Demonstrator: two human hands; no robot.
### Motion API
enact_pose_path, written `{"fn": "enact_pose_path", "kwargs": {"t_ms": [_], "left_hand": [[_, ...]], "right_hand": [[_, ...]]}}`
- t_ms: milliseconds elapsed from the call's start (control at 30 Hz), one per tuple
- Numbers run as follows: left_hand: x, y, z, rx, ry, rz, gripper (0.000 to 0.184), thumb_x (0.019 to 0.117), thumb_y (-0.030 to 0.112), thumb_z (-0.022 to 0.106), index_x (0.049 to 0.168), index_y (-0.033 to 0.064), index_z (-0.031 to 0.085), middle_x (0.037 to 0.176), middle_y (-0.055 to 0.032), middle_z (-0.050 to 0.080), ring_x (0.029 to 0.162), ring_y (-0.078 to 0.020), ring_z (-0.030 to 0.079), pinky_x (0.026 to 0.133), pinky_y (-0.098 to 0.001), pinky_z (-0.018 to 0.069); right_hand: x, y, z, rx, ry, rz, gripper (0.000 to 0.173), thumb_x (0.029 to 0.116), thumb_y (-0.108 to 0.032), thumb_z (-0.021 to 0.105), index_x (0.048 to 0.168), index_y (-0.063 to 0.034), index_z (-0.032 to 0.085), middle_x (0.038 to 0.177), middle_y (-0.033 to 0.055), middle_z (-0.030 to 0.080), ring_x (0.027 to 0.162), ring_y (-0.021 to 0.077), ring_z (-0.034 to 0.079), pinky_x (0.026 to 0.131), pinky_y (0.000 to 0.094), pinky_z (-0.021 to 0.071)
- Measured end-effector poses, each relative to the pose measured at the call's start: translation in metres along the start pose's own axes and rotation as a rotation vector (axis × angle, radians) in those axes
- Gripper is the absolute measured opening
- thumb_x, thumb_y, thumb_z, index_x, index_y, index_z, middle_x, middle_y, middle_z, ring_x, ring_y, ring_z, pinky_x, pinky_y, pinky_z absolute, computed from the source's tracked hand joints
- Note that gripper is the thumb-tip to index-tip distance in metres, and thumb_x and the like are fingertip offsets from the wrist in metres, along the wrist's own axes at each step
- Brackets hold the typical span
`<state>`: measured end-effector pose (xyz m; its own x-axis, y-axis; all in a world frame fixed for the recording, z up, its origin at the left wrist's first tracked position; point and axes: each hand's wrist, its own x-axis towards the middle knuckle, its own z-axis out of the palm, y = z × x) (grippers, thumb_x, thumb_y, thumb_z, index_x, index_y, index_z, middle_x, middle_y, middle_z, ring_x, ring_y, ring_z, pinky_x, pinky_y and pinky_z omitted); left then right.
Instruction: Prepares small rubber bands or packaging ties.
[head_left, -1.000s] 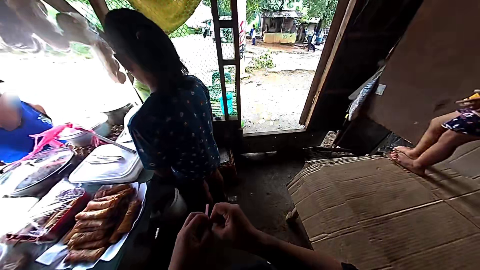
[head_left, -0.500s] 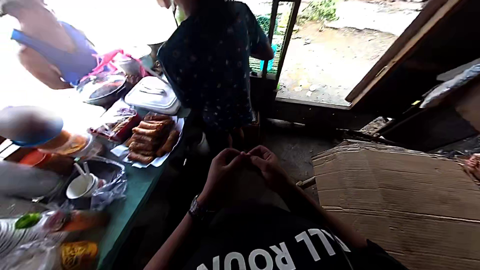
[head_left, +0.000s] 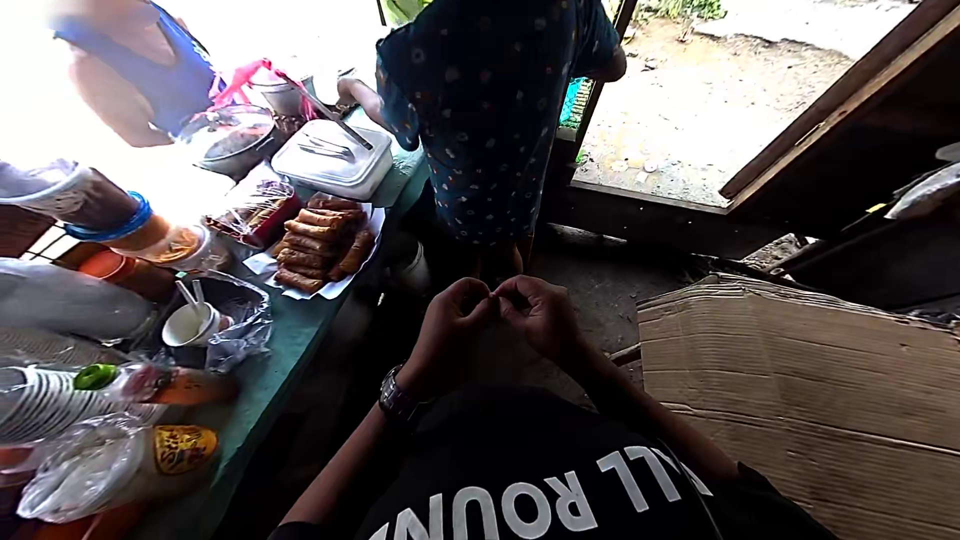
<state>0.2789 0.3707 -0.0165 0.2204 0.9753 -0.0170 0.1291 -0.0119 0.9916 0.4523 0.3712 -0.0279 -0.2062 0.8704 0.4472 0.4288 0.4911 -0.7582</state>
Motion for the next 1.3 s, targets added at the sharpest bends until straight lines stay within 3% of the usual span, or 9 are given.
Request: {"fn": "enact_pose_path", "kwargs": {"t_ms": [133, 267, 400, 533, 600, 733, 900, 1067, 1300], "left_hand": [[-0.002, -0.003, 0.0, 0.039, 0.006, 0.003, 0.011, 0.0917, 0.008, 0.062, 0.1, 0.0029, 0.066, 0.106, -0.0052, 0.062, 0.081, -0.0062, 0.065, 0.074, -0.0225, 0.0574], [-0.004, -0.009, 0.001, 0.039, 0.029, 0.009, 0.01, 0.0899, 0.009, 0.061, 0.098, 0.0045, 0.066, 0.106, -0.0041, 0.062, 0.082, -0.0057, 0.063, 0.074, -0.0226, 0.0554], [-0.005, -0.013, 0.002, -0.174, 0.033, -0.043, 0.01, 0.0976, 0.008, 0.061, 0.103, 0.0004, 0.063, 0.099, -0.0062, 0.065, 0.083, -0.0112, 0.067, 0.079, -0.0291, 0.0594], [-0.009, -0.003, 0.007, -0.59, 0.093, -0.145, 0.016, 0.1046, 0.001, 0.044, 0.11, -0.0001, 0.059, 0.091, -0.007, 0.07, 0.082, -0.0121, 0.07, 0.082, -0.028, 0.0596], [-0.011, -0.002, 0.008, -0.653, 0.113, -0.147, 0.018, 0.1037, -0.001, 0.044, 0.108, -0.0012, 0.061, 0.092, -0.0085, 0.07, 0.083, -0.0125, 0.07, 0.083, -0.0275, 0.0596], [-0.01, -0.001, 0.009, -0.611, 0.139, -0.152, 0.009, 0.098, -0.003, 0.06, 0.105, -0.0027, 0.065, 0.094, -0.0109, 0.072, 0.087, -0.015, 0.071, 0.085, -0.0296, 0.0596], [-0.008, 0.002, 0.007, -0.64, 0.121, -0.253, 0.009, 0.1011, -0.001, 0.057, 0.102, -0.0007, 0.065, 0.091, -0.0106, 0.071, 0.083, -0.016, 0.071, 0.08, -0.0295, 0.0602], [-0.008, -0.001, 0.008, -0.361, 0.139, -0.151, 0.007, 0.0963, 0.001, 0.066, 0.103, -0.0013, 0.067, 0.086, -0.0078, 0.073, 0.078, -0.0133, 0.071, 0.078, -0.0289, 0.0604], [-0.009, -0.003, 0.007, -0.195, 0.136, -0.111, 0.007, 0.0947, 0.003, 0.068, 0.102, 0.0013, 0.067, 0.085, -0.0047, 0.072, 0.077, -0.0113, 0.07, 0.076, -0.0277, 0.0603]], "right_hand": [[-0.003, -0.006, 0.011, -0.03, 0.041, 0.014, 0.012, 0.0899, -0.009, 0.063, 0.092, -0.001, 0.072, 0.082, 0.0084, 0.07, 0.072, 0.0071, 0.065, 0.068, 0.0202, 0.054], [-0.008, -0.006, 0.022, 0.021, 0.121, 0.072, 0.011, 0.0878, -0.008, 0.064, 0.09, -0.0014, 0.072, 0.08, 0.0061, 0.069, 0.07, 0.0044, 0.063, 0.066, 0.0185, 0.0525], [-0.005, -0.007, 0.014, 0.437, 0.006, 0.498, 0.011, 0.0961, -0.008, 0.059, 0.1, -0.0011, 0.068, 0.087, 0.0038, 0.069, 0.077, 0.0066, 0.066, 0.073, 0.0256, 0.0561], [0.005, -0.009, 0.004, 0.867, -0.004, 0.787, 0.007, 0.1024, -0.003, 0.057, 0.103, 0.0014, 0.061, 0.091, 0.0096, 0.07, 0.079, 0.0137, 0.068, 0.074, 0.0285, 0.0584], [0.005, -0.01, 0.003, 0.851, 0.011, 0.756, 0.008, 0.1009, -0.004, 0.061, 0.104, 0.0026, 0.064, 0.091, 0.0102, 0.071, 0.079, 0.0142, 0.069, 0.075, 0.0285, 0.0595], [0.002, -0.005, 0.006, 0.684, 0.026, 0.572, 0.01, 0.0973, -0.004, 0.066, 0.106, 0.0004, 0.065, 0.09, 0.0084, 0.071, 0.079, 0.013, 0.07, 0.075, 0.029, 0.0607], [0.002, 0.007, 0.001, 0.573, -0.036, 0.456, 0.017, 0.103, -0.004, 0.052, 0.11, -0.0015, 0.067, 0.089, 0.0036, 0.07, 0.078, 0.0081, 0.066, 0.076, 0.0251, 0.057], [0.005, 0.01, -0.011, 0.452, -0.153, 0.349, 0.012, 0.0986, -0.01, 0.061, 0.105, -0.005, 0.07, 0.083, -0.0023, 0.068, 0.073, 0.0014, 0.062, 0.072, 0.0205, 0.0535], [0.006, 0.007, -0.002, 0.098, -0.074, 0.037, 0.012, 0.0908, -0.011, 0.068, 0.097, -0.0026, 0.073, 0.085, 0.0049, 0.07, 0.072, 0.0028, 0.064, 0.068, 0.0181, 0.0552]]}}
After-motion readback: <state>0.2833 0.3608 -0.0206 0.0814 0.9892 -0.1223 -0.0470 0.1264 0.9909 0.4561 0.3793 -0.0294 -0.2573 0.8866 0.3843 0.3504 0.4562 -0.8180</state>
